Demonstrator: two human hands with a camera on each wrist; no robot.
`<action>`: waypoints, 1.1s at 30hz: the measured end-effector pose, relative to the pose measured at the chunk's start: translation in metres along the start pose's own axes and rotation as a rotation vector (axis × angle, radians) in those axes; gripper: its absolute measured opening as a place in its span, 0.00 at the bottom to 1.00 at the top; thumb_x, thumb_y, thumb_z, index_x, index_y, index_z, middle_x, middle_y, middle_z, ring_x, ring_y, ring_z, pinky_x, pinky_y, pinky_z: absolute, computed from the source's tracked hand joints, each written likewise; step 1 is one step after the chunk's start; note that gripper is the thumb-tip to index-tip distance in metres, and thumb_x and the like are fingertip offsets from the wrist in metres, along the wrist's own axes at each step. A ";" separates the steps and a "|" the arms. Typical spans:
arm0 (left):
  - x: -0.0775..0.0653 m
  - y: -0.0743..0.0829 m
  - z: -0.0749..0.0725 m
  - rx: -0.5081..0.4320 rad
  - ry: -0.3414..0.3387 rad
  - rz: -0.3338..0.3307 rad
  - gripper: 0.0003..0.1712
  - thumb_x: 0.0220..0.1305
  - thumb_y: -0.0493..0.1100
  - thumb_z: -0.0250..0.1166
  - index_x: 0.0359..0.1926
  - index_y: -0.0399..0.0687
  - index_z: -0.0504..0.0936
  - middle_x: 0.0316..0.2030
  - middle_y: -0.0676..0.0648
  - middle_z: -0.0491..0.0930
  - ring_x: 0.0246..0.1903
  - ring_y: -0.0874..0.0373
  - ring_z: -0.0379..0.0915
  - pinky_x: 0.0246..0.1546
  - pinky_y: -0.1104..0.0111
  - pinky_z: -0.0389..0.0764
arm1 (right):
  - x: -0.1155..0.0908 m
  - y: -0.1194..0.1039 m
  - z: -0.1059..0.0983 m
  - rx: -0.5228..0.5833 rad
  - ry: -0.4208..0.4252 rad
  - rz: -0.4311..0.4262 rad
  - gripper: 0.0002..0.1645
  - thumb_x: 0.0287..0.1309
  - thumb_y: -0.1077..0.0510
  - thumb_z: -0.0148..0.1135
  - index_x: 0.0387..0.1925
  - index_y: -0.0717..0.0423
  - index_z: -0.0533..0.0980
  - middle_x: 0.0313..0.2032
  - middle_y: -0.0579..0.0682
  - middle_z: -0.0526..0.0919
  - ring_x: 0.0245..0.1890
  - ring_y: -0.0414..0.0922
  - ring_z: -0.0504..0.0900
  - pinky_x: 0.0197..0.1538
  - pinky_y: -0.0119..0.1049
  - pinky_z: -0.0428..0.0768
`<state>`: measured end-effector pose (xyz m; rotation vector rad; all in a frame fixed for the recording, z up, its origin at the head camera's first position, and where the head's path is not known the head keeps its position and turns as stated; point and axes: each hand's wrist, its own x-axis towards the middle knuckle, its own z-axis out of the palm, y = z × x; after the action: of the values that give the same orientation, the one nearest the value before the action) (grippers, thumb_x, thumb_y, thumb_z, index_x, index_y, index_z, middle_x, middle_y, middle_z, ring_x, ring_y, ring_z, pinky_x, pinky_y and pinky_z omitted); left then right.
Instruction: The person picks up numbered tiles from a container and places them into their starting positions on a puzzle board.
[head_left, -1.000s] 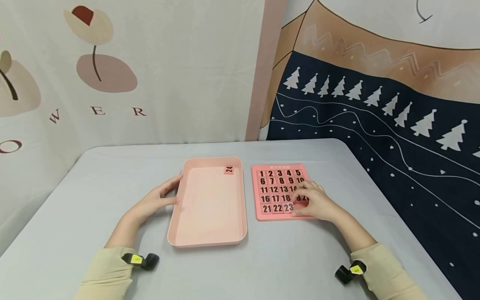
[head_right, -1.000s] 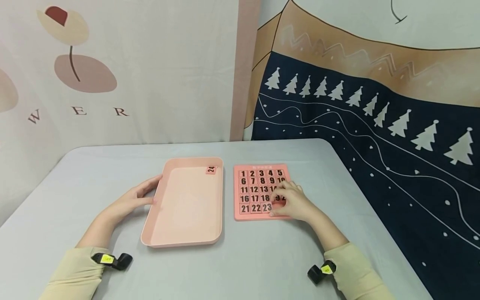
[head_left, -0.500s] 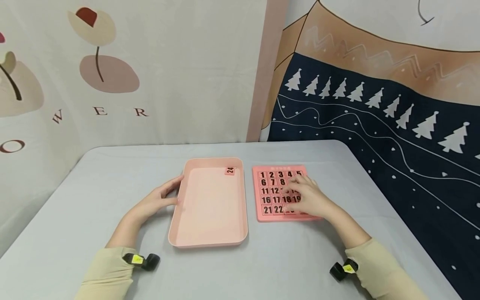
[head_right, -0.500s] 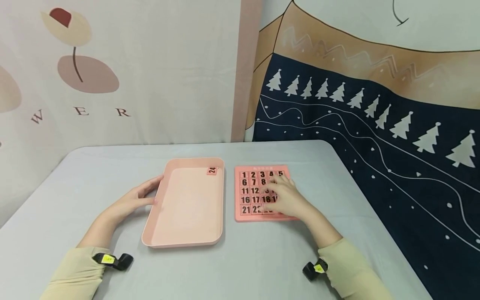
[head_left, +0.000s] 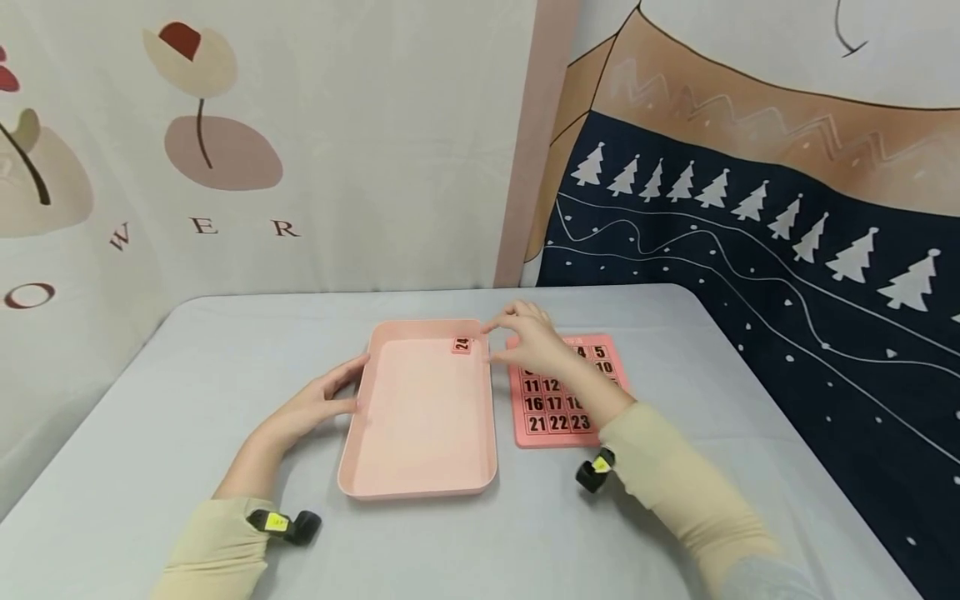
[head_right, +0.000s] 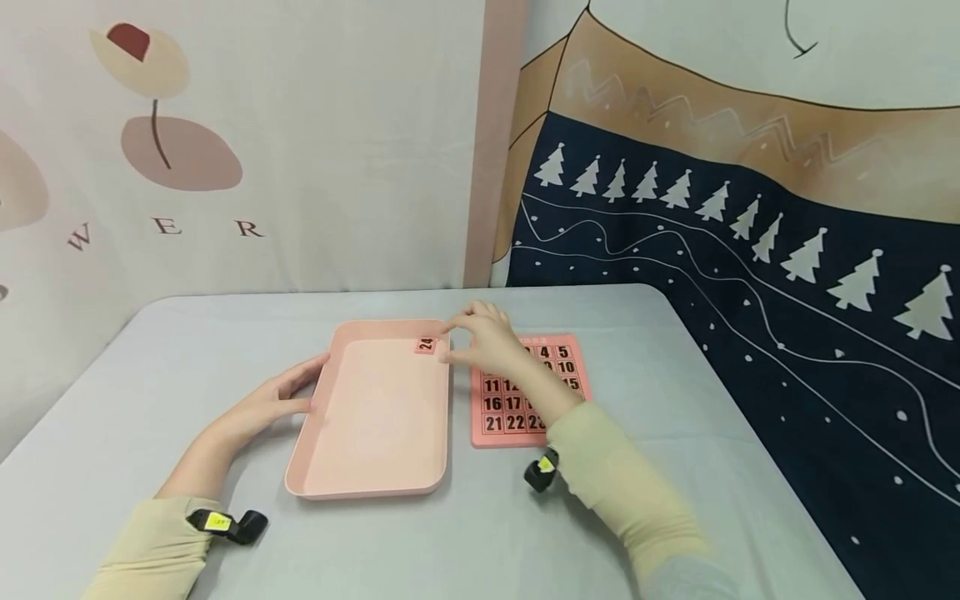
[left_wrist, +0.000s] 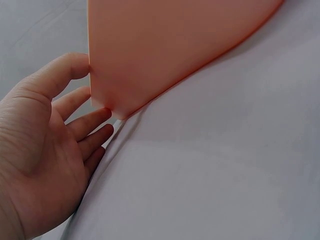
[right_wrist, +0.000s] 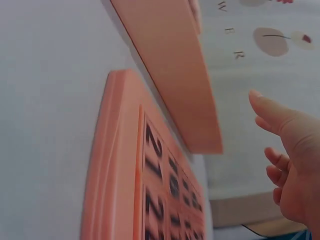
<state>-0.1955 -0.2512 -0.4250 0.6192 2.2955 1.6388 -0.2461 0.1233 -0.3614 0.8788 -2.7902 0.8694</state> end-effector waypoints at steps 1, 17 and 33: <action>0.000 0.000 0.000 -0.005 0.000 0.002 0.42 0.63 0.38 0.63 0.74 0.42 0.53 0.72 0.41 0.52 0.70 0.45 0.43 0.59 0.82 0.55 | 0.006 0.000 0.005 -0.012 -0.010 0.008 0.25 0.48 0.48 0.74 0.50 0.48 0.82 0.46 0.49 0.69 0.50 0.48 0.63 0.58 0.50 0.58; 0.001 0.000 0.005 0.000 0.007 -0.014 0.42 0.64 0.39 0.63 0.74 0.41 0.53 0.71 0.38 0.52 0.70 0.43 0.43 0.67 0.46 0.45 | 0.048 0.006 0.047 -0.142 -0.087 0.259 0.25 0.43 0.44 0.76 0.47 0.42 0.83 0.47 0.50 0.68 0.49 0.49 0.62 0.54 0.44 0.64; -0.001 0.001 0.002 0.008 0.011 -0.016 0.42 0.64 0.39 0.63 0.74 0.44 0.53 0.72 0.40 0.52 0.70 0.45 0.44 0.61 0.77 0.54 | 0.056 -0.006 0.051 -0.196 -0.145 0.368 0.12 0.45 0.49 0.75 0.35 0.43 0.83 0.44 0.50 0.71 0.48 0.50 0.65 0.51 0.44 0.69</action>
<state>-0.1936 -0.2501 -0.4249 0.5935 2.3092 1.6305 -0.2854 0.0634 -0.3867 0.4212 -3.1548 0.5714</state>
